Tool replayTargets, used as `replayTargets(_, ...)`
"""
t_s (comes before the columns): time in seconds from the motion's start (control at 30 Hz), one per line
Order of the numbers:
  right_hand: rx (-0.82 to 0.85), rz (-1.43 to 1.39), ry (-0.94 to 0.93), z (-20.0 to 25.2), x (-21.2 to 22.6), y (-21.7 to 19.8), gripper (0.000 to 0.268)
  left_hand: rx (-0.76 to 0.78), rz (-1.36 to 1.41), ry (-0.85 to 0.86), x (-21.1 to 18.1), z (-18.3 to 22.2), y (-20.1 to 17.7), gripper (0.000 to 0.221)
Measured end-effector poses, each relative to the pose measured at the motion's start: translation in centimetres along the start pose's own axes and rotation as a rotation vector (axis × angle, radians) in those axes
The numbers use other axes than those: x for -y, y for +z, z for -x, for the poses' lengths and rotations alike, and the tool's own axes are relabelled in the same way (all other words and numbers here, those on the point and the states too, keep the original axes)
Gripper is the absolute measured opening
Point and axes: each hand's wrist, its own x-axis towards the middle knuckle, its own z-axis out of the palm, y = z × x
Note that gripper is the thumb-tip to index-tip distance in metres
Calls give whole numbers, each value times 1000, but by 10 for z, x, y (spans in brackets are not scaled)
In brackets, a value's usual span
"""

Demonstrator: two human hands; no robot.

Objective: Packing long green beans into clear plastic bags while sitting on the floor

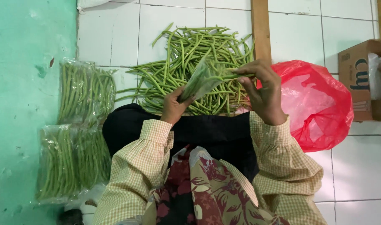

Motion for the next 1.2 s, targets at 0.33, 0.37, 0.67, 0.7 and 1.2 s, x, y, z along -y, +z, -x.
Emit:
replayTargets(0.33, 34, 128, -91, 4, 16, 7, 6, 24, 130, 2, -26, 23, 7, 31)
replayTargets(0.37, -17, 99, -42, 8, 14, 8, 10, 41, 183, 14, -38, 24, 5, 31)
replayTargets(0.67, 84, -282, 365, 57, -12, 59, 30, 75, 497, -29, -48, 33, 14, 17)
replayTargets(0.7, 128, -345, 423, 64, -17, 67, 30, 60, 507, -76, -61, 34, 16, 14)
replayTargets(1.2, 87, -428, 537, 84, -35, 96, 19, 66, 389, -196, -31, 40, 25, 29)
